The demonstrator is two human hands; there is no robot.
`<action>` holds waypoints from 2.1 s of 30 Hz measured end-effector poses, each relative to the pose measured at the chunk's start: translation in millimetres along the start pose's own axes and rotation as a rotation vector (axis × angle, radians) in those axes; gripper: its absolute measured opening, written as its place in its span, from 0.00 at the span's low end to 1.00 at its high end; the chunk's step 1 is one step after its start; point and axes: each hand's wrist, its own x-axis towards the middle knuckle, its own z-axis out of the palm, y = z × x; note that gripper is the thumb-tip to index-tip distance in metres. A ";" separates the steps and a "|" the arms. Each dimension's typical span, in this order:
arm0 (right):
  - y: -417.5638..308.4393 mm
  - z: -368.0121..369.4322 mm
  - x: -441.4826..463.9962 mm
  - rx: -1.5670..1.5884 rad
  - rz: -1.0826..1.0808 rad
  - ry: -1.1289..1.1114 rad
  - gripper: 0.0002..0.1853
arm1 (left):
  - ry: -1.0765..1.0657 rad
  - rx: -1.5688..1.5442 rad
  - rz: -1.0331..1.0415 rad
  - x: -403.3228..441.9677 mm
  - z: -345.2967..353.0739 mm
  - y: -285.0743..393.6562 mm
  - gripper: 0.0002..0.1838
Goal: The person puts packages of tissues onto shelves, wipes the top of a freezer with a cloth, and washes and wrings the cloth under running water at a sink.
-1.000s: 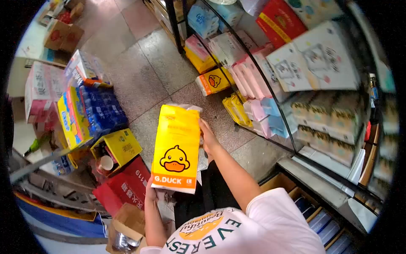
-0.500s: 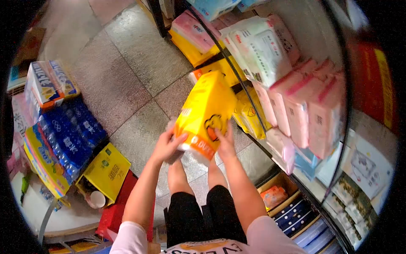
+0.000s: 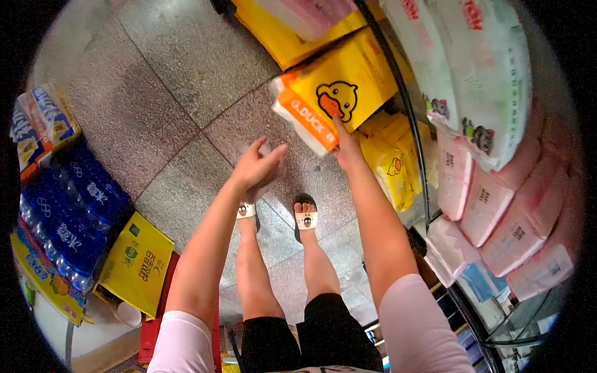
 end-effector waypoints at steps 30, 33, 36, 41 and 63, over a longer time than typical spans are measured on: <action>-20.9 8.4 44.7 0.551 -0.489 -0.324 0.26 | -0.451 -0.387 0.335 123.9 17.7 40.9 0.40; -17.6 15.7 32.9 0.597 -0.441 -0.334 0.27 | -0.286 -0.348 0.370 128.2 -4.7 34.4 0.47; -19.3 19.1 33.8 0.578 -0.429 -0.313 0.28 | -0.290 -0.332 0.390 135.4 1.1 37.6 0.50; -27.3 13.8 29.5 0.547 -0.493 -0.315 0.26 | -0.355 -0.380 0.463 141.2 16.1 46.6 0.46; 6.1 38.6 -41.2 -1.565 -1.675 0.010 0.21 | 0.075 -0.154 0.235 92.1 -98.5 -2.4 0.36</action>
